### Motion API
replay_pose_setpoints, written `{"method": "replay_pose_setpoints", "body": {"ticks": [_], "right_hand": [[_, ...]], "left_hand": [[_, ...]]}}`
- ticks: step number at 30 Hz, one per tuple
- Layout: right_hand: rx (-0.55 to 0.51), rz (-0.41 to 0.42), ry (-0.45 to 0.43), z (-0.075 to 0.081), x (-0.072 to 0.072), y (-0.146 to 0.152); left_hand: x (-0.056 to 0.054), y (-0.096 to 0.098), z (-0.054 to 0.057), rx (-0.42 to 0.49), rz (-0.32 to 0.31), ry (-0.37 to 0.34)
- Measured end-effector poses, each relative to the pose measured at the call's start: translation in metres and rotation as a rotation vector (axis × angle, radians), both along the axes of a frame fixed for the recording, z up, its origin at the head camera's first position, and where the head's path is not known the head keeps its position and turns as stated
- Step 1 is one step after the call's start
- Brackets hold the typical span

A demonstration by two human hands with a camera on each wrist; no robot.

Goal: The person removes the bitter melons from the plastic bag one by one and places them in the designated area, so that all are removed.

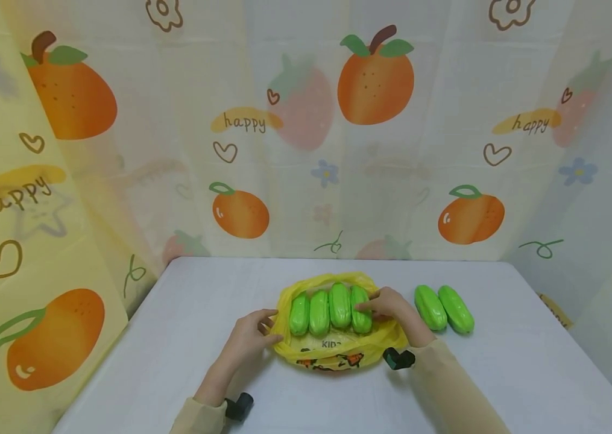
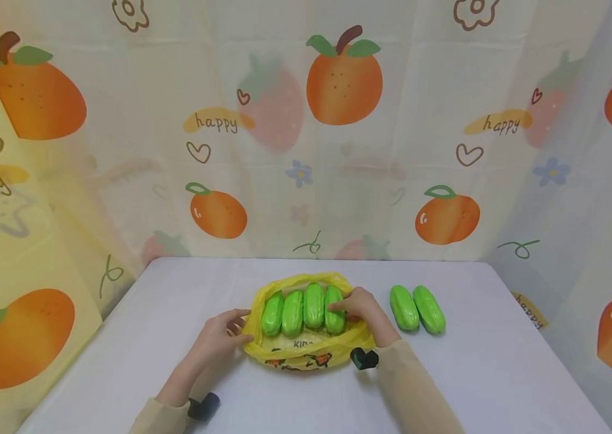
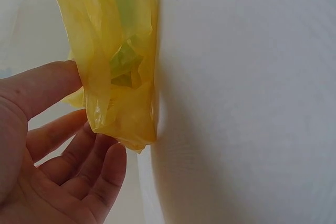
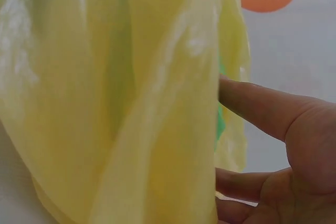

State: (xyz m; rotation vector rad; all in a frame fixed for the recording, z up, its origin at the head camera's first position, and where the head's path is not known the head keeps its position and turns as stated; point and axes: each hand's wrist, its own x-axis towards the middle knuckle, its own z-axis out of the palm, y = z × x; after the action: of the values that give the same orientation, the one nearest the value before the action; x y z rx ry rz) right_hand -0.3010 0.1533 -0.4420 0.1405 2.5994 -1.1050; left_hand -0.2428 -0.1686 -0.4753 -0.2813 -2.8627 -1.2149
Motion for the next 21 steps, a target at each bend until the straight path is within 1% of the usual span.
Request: {"method": "replay_pose_setpoints", "body": {"ticks": [1, 8, 14, 21], "right_hand": [[0.002, -0.011, -0.007, -0.0005, -0.0001, -0.0006], [0.029, -0.01, -0.007, 0.0003, 0.0027, -0.0032], [0.019, -0.015, -0.009, -0.0016, 0.0008, -0.0025], [0.02, -0.007, 0.011, 0.0007, 0.0046, -0.0026]], "left_hand": [[0.0001, -0.0001, 0.0001, 0.002, 0.0, 0.0], [-0.0005, -0.0007, 0.0008, 0.001, -0.003, -0.005], [-0.0014, -0.0013, 0.0002, 0.007, -0.001, -0.004], [-0.0024, -0.0016, -0.002, 0.001, 0.0, -0.01]]}}
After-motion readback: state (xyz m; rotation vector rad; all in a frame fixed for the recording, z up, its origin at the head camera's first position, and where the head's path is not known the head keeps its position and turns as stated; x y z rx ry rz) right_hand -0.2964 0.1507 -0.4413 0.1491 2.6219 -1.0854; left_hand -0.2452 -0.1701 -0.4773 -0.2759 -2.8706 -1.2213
